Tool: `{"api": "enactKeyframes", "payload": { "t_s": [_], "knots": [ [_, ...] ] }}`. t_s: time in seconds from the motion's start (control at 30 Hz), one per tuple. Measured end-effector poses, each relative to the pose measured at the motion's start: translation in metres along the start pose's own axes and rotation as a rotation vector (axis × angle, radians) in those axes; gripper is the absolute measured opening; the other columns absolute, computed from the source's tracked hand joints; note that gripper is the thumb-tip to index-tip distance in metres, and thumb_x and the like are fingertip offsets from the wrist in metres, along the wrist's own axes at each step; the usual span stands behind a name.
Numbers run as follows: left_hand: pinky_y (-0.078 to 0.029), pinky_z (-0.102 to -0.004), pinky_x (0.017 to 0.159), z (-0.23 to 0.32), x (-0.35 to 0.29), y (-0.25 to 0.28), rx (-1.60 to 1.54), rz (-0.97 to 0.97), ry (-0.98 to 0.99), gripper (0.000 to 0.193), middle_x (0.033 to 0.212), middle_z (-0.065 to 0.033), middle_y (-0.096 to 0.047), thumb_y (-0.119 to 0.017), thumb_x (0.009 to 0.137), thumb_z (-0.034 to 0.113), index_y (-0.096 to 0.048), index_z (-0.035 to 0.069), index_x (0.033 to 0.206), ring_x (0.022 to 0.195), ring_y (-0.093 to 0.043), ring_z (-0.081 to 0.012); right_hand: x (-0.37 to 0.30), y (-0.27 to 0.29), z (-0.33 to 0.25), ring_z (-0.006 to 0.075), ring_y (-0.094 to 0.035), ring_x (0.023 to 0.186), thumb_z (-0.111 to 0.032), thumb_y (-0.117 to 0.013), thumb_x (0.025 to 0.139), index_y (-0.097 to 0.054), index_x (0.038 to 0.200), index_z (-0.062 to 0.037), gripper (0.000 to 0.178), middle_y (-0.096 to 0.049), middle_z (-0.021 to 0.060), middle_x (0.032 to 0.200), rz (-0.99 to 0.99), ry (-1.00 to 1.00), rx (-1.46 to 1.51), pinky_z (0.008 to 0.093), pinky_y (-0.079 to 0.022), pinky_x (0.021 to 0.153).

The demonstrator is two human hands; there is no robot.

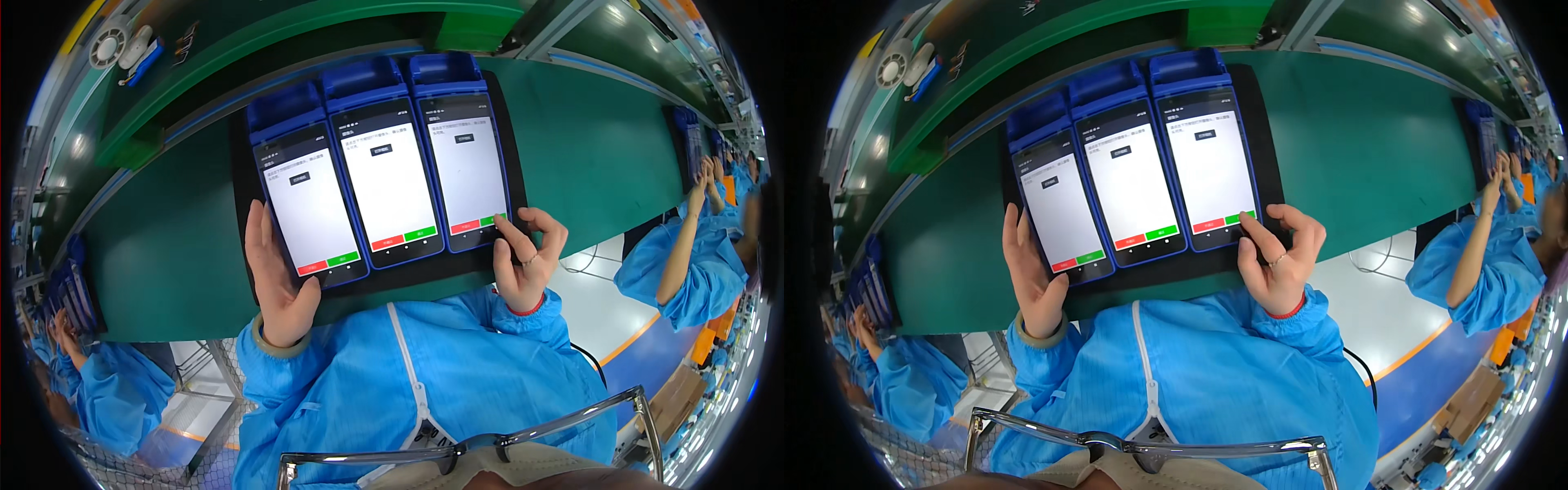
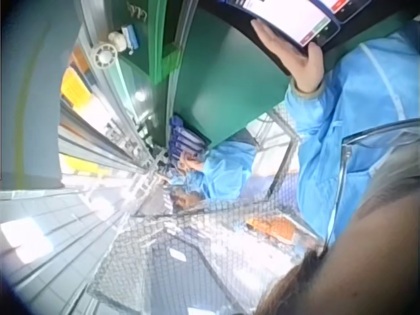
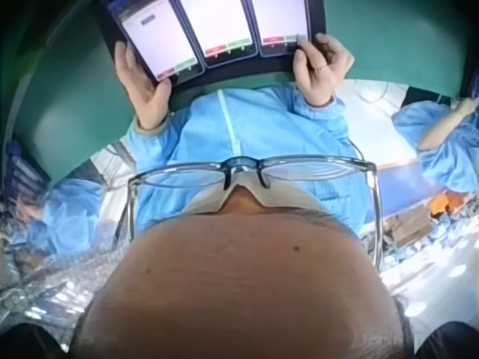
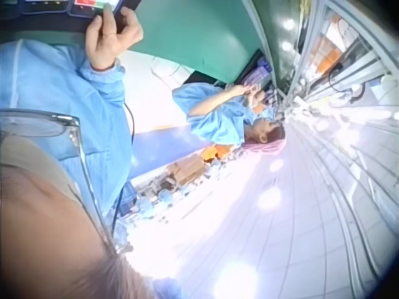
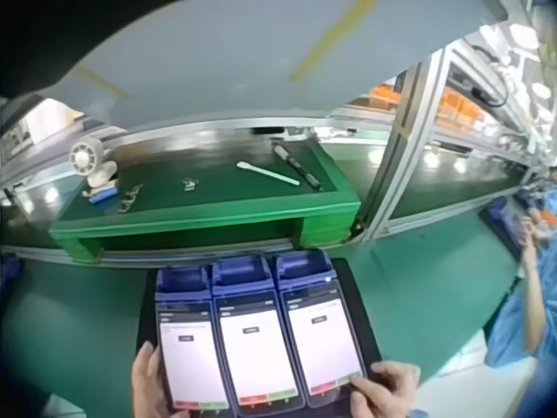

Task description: The person tests handheld payment terminals by tapping through system diagnostic prompts and camera tests on their touchscreens. They slide completed trays of terminals down the assembly line and receive new batches to test.

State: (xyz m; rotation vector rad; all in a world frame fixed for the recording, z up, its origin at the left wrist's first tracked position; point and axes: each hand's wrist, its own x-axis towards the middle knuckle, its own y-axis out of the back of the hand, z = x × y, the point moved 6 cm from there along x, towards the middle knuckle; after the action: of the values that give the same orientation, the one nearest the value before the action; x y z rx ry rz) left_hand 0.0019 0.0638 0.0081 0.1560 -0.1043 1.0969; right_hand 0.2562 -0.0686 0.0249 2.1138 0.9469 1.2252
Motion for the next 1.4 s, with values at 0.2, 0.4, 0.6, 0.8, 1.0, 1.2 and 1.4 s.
{"api": "enactKeyframes", "payload": {
  "t_s": [0.2, 0.4, 0.6, 0.8, 1.0, 1.2, 1.4],
  "knots": [
    [-0.022, -0.0388, 0.109, -0.002, 0.001, -0.001, 0.031, 0.011, -0.010, 0.088, 0.145, -0.0255, -0.016, -0.045, 0.065, -0.002, -0.004, 0.000, 0.144, 0.134, -0.024, -0.0321, 0.014, -0.011, -0.055, 0.0222, -0.045, 0.088, -0.022, -0.071, 0.061, -0.072, 0.094, -0.0161, 0.033, -0.055, 0.0082, 0.106, -0.155, 0.249, -0.014, 0.0378, -0.032, 0.083],
    [-0.029, -0.0396, 0.105, 0.005, 0.004, -0.009, 0.272, 0.093, -0.065, 0.085, 0.137, -0.0259, -0.029, -0.058, 0.071, 0.000, -0.009, -0.004, 0.141, 0.128, -0.034, -0.0322, 0.019, -0.012, -0.053, 0.0247, -0.044, 0.092, -0.015, -0.071, 0.063, -0.070, 0.095, -0.0143, 0.032, -0.056, 0.0098, 0.107, -0.172, 0.190, 0.013, 0.0363, -0.036, 0.081],
    [-0.030, -0.0395, 0.105, 0.004, 0.003, -0.011, 0.289, 0.090, -0.027, 0.088, 0.137, -0.0257, -0.027, -0.060, 0.070, -0.001, -0.008, -0.002, 0.142, 0.128, -0.034, -0.0318, 0.015, 0.011, -0.005, 0.0250, -0.045, 0.095, -0.001, -0.062, 0.070, -0.067, 0.100, -0.0037, 0.031, -0.053, 0.0123, 0.108, -0.014, -0.003, -0.005, 0.0334, -0.040, 0.081],
    [-0.030, -0.0392, 0.104, 0.005, 0.003, -0.009, 0.270, 0.093, -0.076, 0.085, 0.136, -0.0262, -0.030, -0.058, 0.072, 0.000, -0.009, -0.005, 0.141, 0.127, -0.037, -0.0321, 0.004, 0.011, 0.032, 0.0245, -0.049, 0.099, 0.002, -0.057, 0.078, -0.060, 0.110, -0.0004, 0.033, -0.052, 0.0133, 0.108, 0.138, -0.150, 0.185, 0.0323, -0.039, 0.087],
    [-0.024, -0.0396, 0.107, 0.002, 0.001, -0.008, 0.237, 0.095, -0.057, 0.084, 0.141, -0.0246, -0.023, -0.056, 0.071, -0.001, -0.010, -0.004, 0.141, 0.131, -0.029, -0.0320, 0.001, 0.009, 0.038, 0.0239, -0.051, 0.099, 0.000, -0.056, 0.081, -0.058, 0.112, 0.0005, 0.031, -0.053, 0.0145, 0.107, 0.152, -0.194, 0.237, 0.0319, -0.039, 0.088],
    [-0.022, -0.0398, 0.108, 0.001, 0.000, -0.007, 0.285, 0.064, -0.053, 0.083, 0.145, -0.0246, -0.017, -0.050, 0.072, -0.004, -0.008, 0.002, 0.143, 0.134, -0.024, -0.0306, 0.002, 0.008, 0.037, 0.0236, -0.051, 0.098, 0.001, -0.056, 0.081, -0.058, 0.111, 0.0003, 0.031, -0.053, 0.0143, 0.107, 0.132, -0.207, 0.220, 0.0315, -0.039, 0.087],
    [-0.022, -0.0399, 0.108, 0.001, 0.000, -0.008, 0.286, 0.059, -0.052, 0.082, 0.145, -0.0247, -0.018, -0.050, 0.072, -0.003, -0.009, 0.002, 0.143, 0.134, -0.024, -0.0306, 0.002, 0.007, 0.038, 0.0239, -0.052, 0.095, 0.002, -0.057, 0.079, -0.059, 0.109, 0.0002, 0.030, -0.055, 0.0138, 0.104, 0.146, -0.195, 0.220, 0.0312, -0.040, 0.084]
  ]
}}
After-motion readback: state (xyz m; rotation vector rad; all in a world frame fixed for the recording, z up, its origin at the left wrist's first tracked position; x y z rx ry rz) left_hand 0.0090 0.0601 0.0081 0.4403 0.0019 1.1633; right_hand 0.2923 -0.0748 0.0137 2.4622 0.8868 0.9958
